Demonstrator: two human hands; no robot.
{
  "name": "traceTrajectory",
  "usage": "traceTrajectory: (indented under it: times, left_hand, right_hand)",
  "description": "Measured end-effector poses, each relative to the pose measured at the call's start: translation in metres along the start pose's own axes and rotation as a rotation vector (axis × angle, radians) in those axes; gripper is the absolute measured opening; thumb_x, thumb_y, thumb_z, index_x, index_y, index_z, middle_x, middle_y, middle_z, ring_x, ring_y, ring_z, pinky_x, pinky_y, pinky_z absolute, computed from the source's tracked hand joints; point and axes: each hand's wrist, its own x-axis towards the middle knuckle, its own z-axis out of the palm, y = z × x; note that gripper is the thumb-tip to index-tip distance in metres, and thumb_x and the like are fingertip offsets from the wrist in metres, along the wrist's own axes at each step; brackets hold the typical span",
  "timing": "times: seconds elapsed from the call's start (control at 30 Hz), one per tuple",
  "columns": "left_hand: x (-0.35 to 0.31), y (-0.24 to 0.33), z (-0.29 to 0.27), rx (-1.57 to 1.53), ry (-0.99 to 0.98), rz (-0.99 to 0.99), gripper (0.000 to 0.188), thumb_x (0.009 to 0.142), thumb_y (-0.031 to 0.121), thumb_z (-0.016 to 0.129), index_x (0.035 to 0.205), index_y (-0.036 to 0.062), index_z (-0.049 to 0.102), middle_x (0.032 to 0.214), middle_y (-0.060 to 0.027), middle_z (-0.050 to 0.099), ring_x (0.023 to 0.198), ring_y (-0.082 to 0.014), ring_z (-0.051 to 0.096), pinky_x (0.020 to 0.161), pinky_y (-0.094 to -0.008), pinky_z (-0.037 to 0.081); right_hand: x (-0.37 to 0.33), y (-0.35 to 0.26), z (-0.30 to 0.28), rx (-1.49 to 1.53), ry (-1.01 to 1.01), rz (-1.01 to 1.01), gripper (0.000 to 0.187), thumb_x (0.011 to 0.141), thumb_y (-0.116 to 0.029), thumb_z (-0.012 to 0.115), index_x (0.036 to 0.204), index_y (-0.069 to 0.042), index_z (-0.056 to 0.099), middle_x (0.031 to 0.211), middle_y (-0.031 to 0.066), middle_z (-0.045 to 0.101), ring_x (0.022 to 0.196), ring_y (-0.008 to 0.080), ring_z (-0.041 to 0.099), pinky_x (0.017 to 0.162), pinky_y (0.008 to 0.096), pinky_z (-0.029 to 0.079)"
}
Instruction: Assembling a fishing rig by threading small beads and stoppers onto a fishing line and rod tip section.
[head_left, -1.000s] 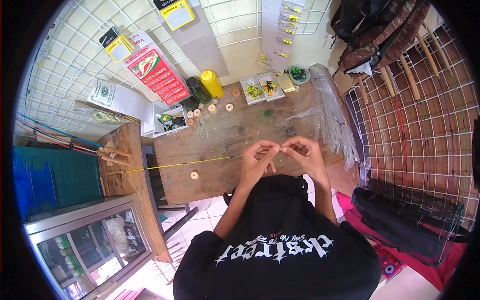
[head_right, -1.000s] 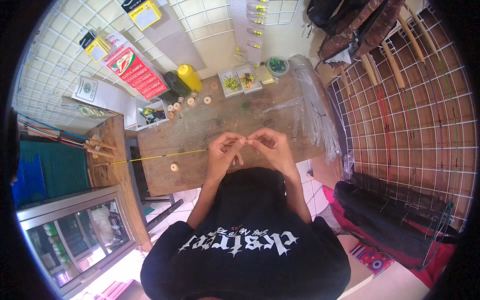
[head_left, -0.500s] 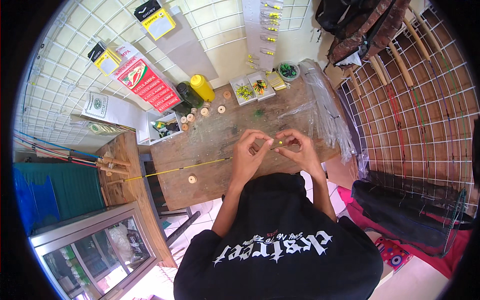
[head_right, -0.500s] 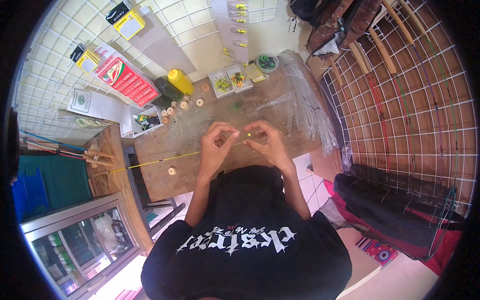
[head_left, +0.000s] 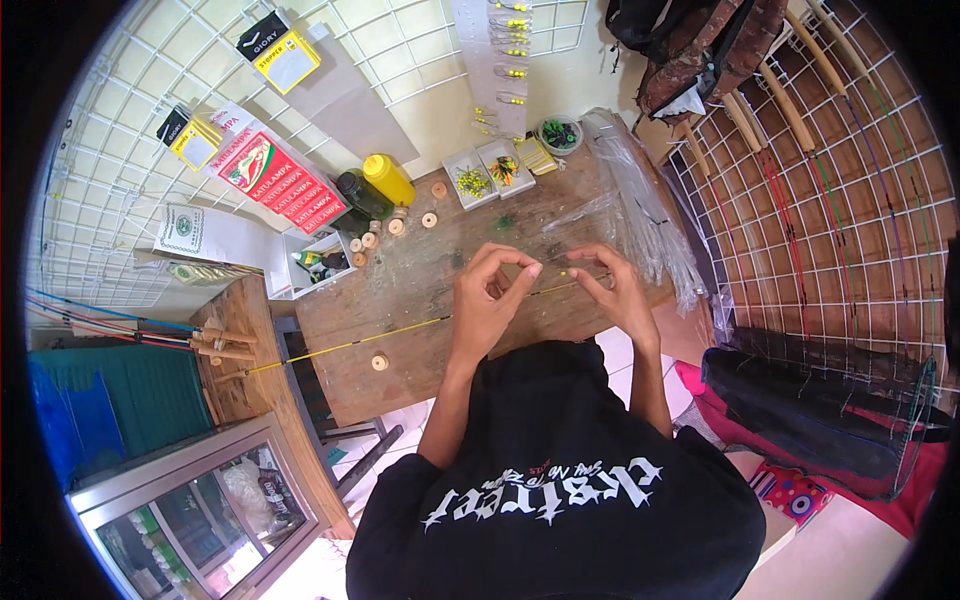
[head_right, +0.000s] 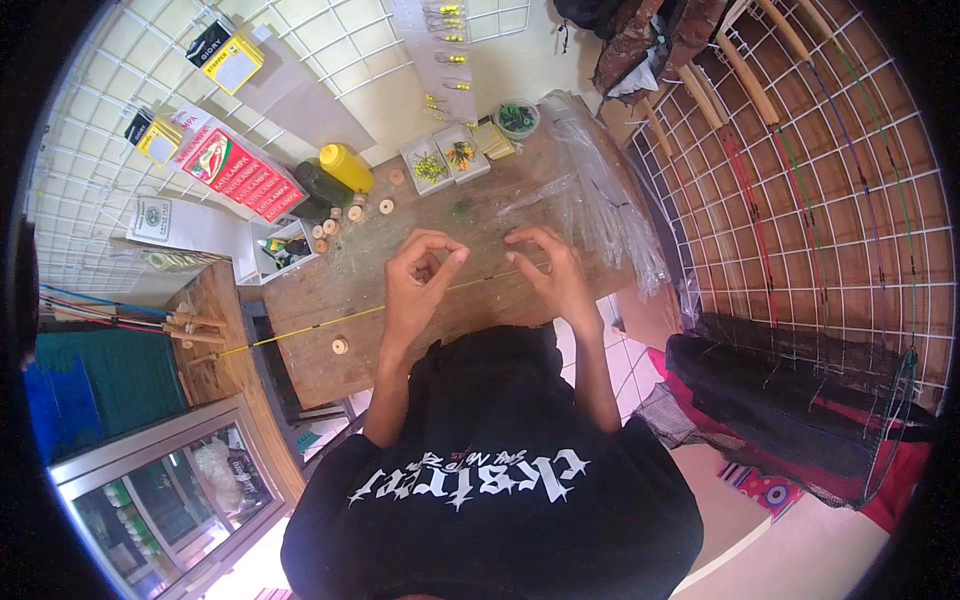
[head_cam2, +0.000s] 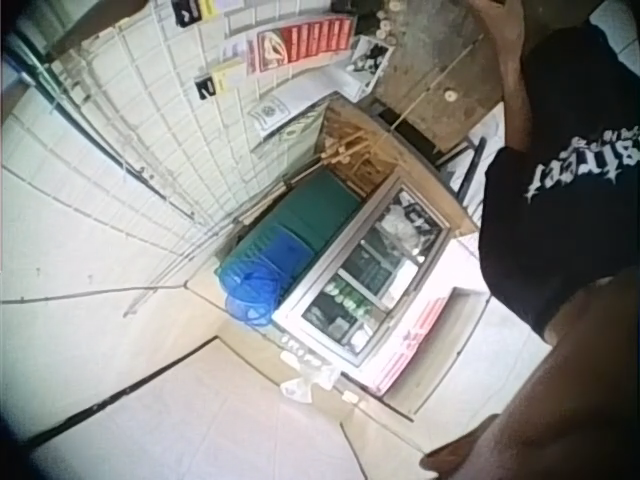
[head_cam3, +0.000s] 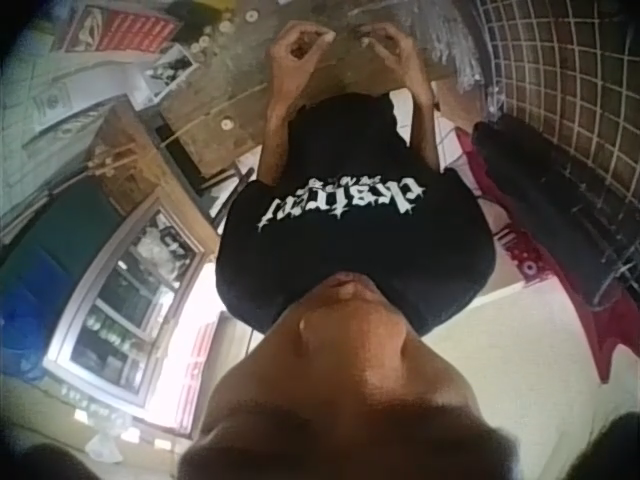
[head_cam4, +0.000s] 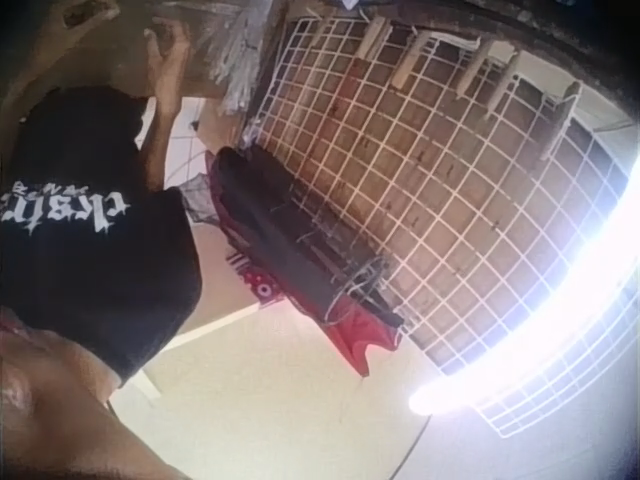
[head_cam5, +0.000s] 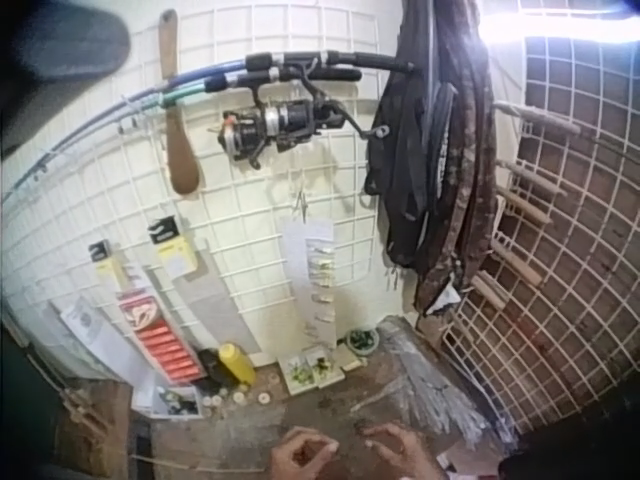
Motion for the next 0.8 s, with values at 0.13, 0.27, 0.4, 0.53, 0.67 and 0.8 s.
traceTrajectory:
  times: [0.13, 0.27, 0.4, 0.53, 0.67, 0.8]
  left_hand:
    - [0.000, 0.006, -0.001, -0.058, -0.025, 0.024, 0.007, 0.086, 0.007, 0.070, 0.089, 0.0014, 0.068, 0.090, 0.0003, 0.061, 0.058, -0.0003, 0.046, 0.050, -0.0180, 0.033]
    - [-0.003, 0.009, -0.006, -0.136, -0.056, -0.078, 0.008, 0.086, 0.010, 0.071, 0.090, 0.0032, 0.069, 0.083, 0.0016, 0.065, 0.058, -0.0008, 0.048, 0.049, -0.0183, 0.036]
    - [-0.006, 0.004, -0.004, -0.223, -0.056, -0.126, 0.010, 0.088, 0.011, 0.069, 0.094, 0.0033, 0.067, 0.078, -0.0005, 0.066, 0.060, -0.0014, 0.052, 0.048, -0.0184, 0.038]
    - [-0.015, -0.006, -0.009, -0.349, 0.013, -0.123, 0.012, 0.091, 0.012, 0.067, 0.097, 0.0026, 0.064, 0.076, -0.0046, 0.066, 0.056, -0.0033, 0.053, 0.047, -0.0187, 0.040]
    - [-0.023, -0.015, -0.011, -0.340, 0.214, -0.138, 0.012, 0.092, 0.013, 0.066, 0.096, 0.0030, 0.063, 0.074, -0.0056, 0.066, 0.050, -0.0040, 0.051, 0.046, -0.0185, 0.038]
    - [-0.031, -0.026, -0.011, -0.394, 0.359, -0.121, 0.012, 0.093, 0.015, 0.066, 0.097, 0.0041, 0.061, 0.070, -0.0045, 0.064, 0.048, -0.0041, 0.047, 0.043, -0.0191, 0.034]
  right_hand:
    - [0.000, 0.016, -0.001, 0.010, 0.043, -0.042, 0.018, 0.092, -0.005, 0.057, 0.108, -0.003, 0.065, 0.108, 0.0104, 0.067, 0.104, 0.0225, 0.063, 0.088, 0.0334, 0.047]
    - [0.001, 0.036, -0.002, -0.048, 0.091, 0.033, 0.026, 0.089, 0.005, 0.049, 0.108, -0.003, 0.064, 0.102, 0.0150, 0.067, 0.100, 0.0301, 0.065, 0.086, 0.0366, 0.048]
    - [0.002, 0.118, -0.004, -0.180, 0.094, 0.062, 0.034, 0.086, 0.011, 0.045, 0.111, -0.005, 0.063, 0.104, 0.0166, 0.067, 0.099, 0.0299, 0.065, 0.085, 0.0350, 0.049]
    - [-0.006, 0.186, -0.002, -0.013, 0.212, 0.149, 0.026, 0.089, 0.005, 0.049, 0.107, -0.005, 0.066, 0.087, 0.0090, 0.068, 0.075, 0.0159, 0.061, 0.073, 0.0286, 0.048]
    - [-0.011, 0.229, 0.002, -0.178, 0.236, 0.244, 0.019, 0.087, -0.002, 0.060, 0.103, -0.006, 0.069, 0.085, 0.0091, 0.071, 0.077, 0.0174, 0.068, 0.072, 0.0310, 0.052]
    - [-0.004, 0.233, 0.004, -0.328, 0.138, 0.262, 0.013, 0.085, -0.008, 0.066, 0.096, -0.005, 0.070, 0.085, 0.0126, 0.072, 0.079, 0.0227, 0.070, 0.072, 0.0340, 0.054]
